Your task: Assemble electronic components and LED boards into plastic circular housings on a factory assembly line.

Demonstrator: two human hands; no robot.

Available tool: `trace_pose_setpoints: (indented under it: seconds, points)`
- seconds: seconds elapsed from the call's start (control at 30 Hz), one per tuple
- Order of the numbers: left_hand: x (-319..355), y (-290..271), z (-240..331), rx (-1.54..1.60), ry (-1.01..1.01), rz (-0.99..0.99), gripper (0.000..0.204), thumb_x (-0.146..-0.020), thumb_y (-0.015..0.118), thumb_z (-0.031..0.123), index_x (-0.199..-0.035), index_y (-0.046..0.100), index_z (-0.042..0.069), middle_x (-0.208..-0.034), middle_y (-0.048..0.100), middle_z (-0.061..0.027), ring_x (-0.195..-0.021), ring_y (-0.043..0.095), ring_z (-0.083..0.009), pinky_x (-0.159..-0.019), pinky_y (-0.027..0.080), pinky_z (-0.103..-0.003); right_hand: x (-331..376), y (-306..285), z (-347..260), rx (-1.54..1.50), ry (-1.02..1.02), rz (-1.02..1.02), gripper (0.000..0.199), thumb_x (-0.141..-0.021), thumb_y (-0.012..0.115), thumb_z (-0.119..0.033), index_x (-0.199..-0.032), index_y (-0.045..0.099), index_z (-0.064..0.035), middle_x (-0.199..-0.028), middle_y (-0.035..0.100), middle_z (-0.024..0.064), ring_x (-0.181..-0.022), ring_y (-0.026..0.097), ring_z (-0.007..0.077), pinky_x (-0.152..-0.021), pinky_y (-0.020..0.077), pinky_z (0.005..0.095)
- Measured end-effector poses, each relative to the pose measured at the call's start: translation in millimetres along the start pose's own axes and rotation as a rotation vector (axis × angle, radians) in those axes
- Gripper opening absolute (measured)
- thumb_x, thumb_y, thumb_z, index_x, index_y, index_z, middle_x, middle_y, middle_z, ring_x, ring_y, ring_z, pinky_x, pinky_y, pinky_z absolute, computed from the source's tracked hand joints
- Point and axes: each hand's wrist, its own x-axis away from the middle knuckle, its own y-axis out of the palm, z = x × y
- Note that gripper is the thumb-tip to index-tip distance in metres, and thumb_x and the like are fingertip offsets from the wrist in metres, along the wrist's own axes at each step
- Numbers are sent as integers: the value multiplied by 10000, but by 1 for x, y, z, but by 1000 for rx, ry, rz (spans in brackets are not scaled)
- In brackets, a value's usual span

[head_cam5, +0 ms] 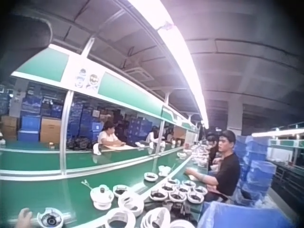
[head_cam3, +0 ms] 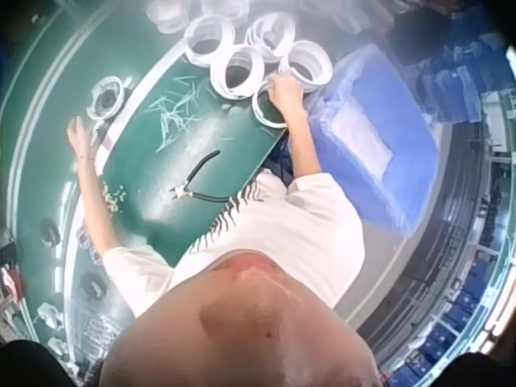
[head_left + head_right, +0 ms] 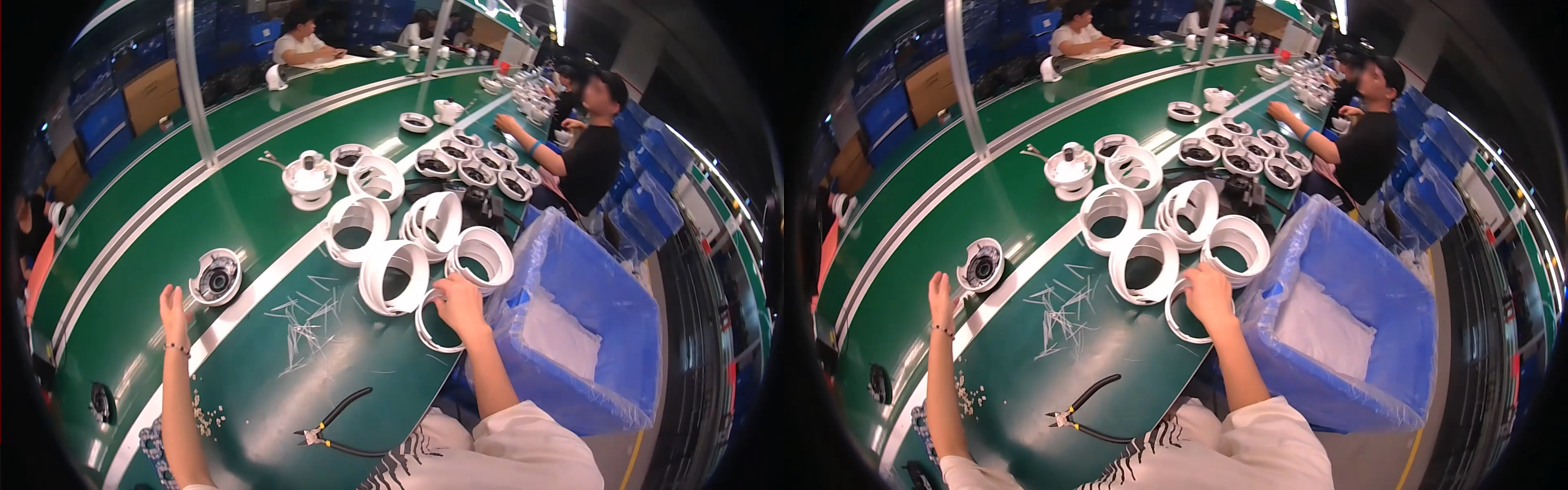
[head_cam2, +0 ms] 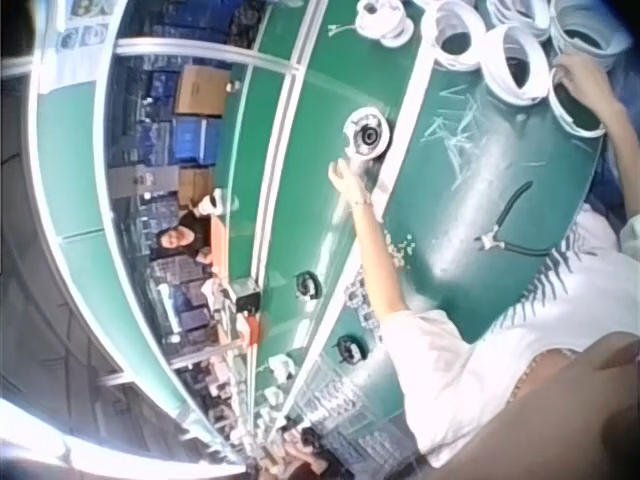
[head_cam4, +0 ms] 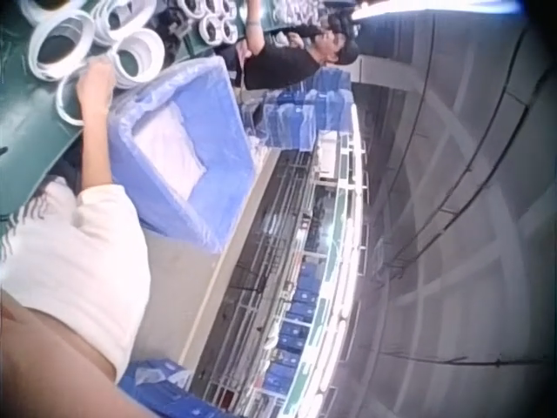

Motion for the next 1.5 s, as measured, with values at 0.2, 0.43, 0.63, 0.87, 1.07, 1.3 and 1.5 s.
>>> trace_pose_setpoints:
  seconds: [0.2, 0.43, 0.63, 0.87, 1.07, 1.3, 1.5]
  points:
    - [82, -156, 22, -324, 458, 55, 286, -864, 496, 125, -1123, 507, 6, -1117, 547, -91, -1051, 497, -165, -908, 364, -278, -8, -31, -20, 37, -48, 27, 82, -582, 610, -35, -661, 626, -24, -800, 573, 148, -776, 560, 303, -708, 441, 394]
    - [163, -355, 17, -888, 200, 594, 277, -745, 593, 158, -995, 592, 38, -975, 619, -120, -943, 582, -236, -837, 444, -326, 9, -80, -16, -200, -189, 52, 107, -783, 600, -79, -827, 590, 17, -705, 589, 38, -601, 503, 109, -572, 416, 236]
    - [242, -396, -34, -1170, -342, 413, 593, -684, 662, 257, -1217, 453, 100, -1183, 503, -166, -1083, 487, -291, -922, 380, -353, 7, -25, -44, -456, -254, -296, 110, -781, 608, -74, -838, 598, 20, -714, 588, 34, -602, 511, 82, -554, 410, 207]
    - [257, -409, -49, -1102, -536, 629, 493, -675, 693, 265, -1109, 556, 75, -1056, 582, -162, -1002, 549, -279, -885, 420, -349, 50, 7, -94, -385, -265, -453, 87, -725, 637, -49, -768, 612, 22, -531, 554, 63, -427, 485, 93, -417, 362, 222]
    - [237, -386, -18, -661, -144, 573, 314, -689, 669, 138, -969, 584, 24, -883, 618, -96, -814, 585, -172, -726, 448, -287, 67, -13, -118, -441, -587, -620, 997, -416, 817, -260, -1261, 352, -12, -1338, 286, 204, -1226, 282, 352, -993, 257, 423]
    - [216, -225, 78, 84, 177, 275, 249, -797, 582, 47, -1013, 465, 6, -864, 576, -65, -758, 565, -112, -640, 474, -226, 78, -16, -139, -308, -668, -756, 1126, -351, 832, -225, -1285, 256, 27, -1334, 240, 242, -1202, 281, 391, -975, 278, 437]
    - [217, -95, 87, 342, 213, -49, 260, -797, 566, 12, -1012, 420, 0, -944, 533, -81, -876, 531, -114, -755, 460, -243, 70, -12, -156, -1189, -409, -572, 1095, -482, 784, -287, -1334, 176, 35, -1364, 234, 188, -1209, 336, 292, -983, 297, 385]
